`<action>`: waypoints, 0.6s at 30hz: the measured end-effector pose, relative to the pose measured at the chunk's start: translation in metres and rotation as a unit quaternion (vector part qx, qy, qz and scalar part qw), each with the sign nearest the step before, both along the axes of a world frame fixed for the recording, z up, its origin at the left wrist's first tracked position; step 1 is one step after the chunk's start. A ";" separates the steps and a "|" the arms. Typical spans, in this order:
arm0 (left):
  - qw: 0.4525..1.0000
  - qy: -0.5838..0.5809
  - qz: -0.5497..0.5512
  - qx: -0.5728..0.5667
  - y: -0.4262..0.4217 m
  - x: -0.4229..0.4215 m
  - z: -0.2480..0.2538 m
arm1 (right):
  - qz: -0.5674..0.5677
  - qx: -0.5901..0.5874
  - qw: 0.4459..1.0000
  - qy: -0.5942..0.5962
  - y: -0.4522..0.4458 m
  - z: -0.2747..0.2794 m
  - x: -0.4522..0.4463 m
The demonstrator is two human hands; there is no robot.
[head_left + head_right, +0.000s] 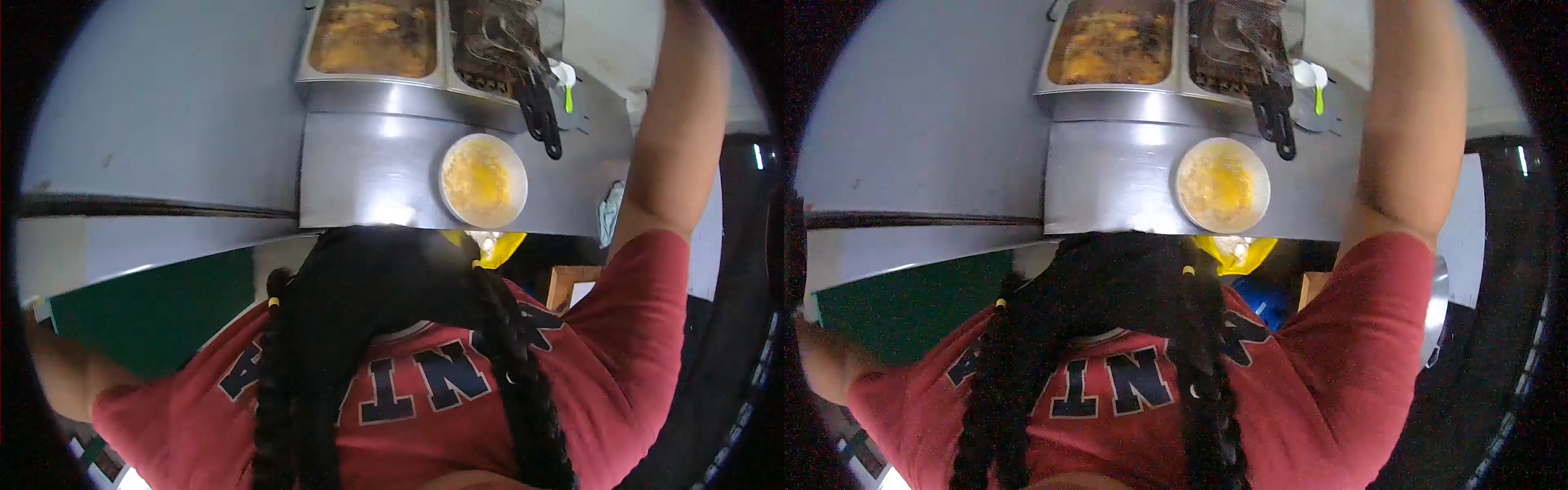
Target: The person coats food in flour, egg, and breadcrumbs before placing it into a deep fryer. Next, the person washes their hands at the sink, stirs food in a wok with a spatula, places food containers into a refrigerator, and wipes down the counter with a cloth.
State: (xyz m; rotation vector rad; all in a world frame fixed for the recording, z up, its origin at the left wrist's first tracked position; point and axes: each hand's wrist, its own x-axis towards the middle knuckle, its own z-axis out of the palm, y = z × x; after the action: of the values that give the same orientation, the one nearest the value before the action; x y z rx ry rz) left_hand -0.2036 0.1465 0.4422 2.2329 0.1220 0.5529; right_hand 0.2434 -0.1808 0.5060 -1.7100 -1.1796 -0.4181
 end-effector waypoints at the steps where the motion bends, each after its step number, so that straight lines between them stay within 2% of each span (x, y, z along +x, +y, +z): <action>1: 0.998 0.024 -0.053 -0.027 -0.015 -0.010 -0.014 | 0.015 0.053 0.998 0.031 -0.035 -0.006 0.018; 3: 0.980 0.065 -0.166 -0.090 -0.042 -0.021 -0.038 | 0.032 0.144 0.987 0.069 -0.115 -0.026 0.051; 4: 0.963 0.083 -0.223 -0.125 -0.056 -0.020 -0.051 | 0.025 0.148 0.985 0.084 -0.163 -0.046 0.065; 7: 0.906 0.100 -0.348 -0.220 -0.104 -0.004 -0.088 | 0.004 0.055 0.987 0.152 -0.299 -0.139 0.108; 8: 0.888 0.095 -0.375 -0.247 -0.118 0.007 -0.101 | -0.176 -0.077 0.969 0.158 -0.320 -0.179 0.105; 9: 0.876 0.088 -0.387 -0.275 -0.135 0.022 -0.117 | -0.228 -0.064 0.942 0.239 -0.303 -0.215 0.072; 10: 0.873 0.077 -0.378 -0.300 -0.153 0.040 -0.138 | -0.279 -0.200 0.921 0.182 -0.338 -0.292 0.103; 11: 0.875 0.069 -0.342 -0.334 -0.174 0.066 -0.163 | -0.218 -0.215 0.899 0.313 -0.339 -0.343 0.091; 12: 0.884 0.078 -0.267 -0.376 -0.197 0.098 -0.195 | -0.173 -0.232 0.852 0.436 -0.341 -0.393 0.078; 13: 0.862 0.136 -0.090 -0.480 -0.229 0.134 -0.234 | -0.149 -0.233 0.814 0.511 -0.327 -0.423 0.054; 14: 0.845 0.119 -0.020 -0.521 -0.263 0.176 -0.269 | -0.100 -0.244 0.760 0.595 -0.322 -0.447 0.039; 15: 0.856 0.192 0.011 -0.480 -0.289 0.202 -0.311 | -0.054 -0.165 0.726 0.666 -0.317 -0.484 0.031; 16: 0.846 0.263 0.016 -0.463 -0.309 0.222 -0.355 | -0.014 -0.113 0.706 0.699 -0.302 -0.486 0.017; 17: 0.826 0.315 0.040 -0.466 -0.331 0.241 -0.382 | -0.025 -0.086 0.684 0.724 -0.295 -0.503 0.013; 18: 0.811 0.327 0.072 -0.481 -0.355 0.258 -0.399 | -0.014 -0.094 0.686 0.722 -0.294 -0.506 0.010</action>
State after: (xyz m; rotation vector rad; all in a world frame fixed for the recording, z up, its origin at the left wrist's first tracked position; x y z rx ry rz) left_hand 0.0542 -0.2086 0.0432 1.3032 0.7537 -0.2332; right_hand 0.2533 -0.4743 -0.0003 -1.5187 0.0311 0.9876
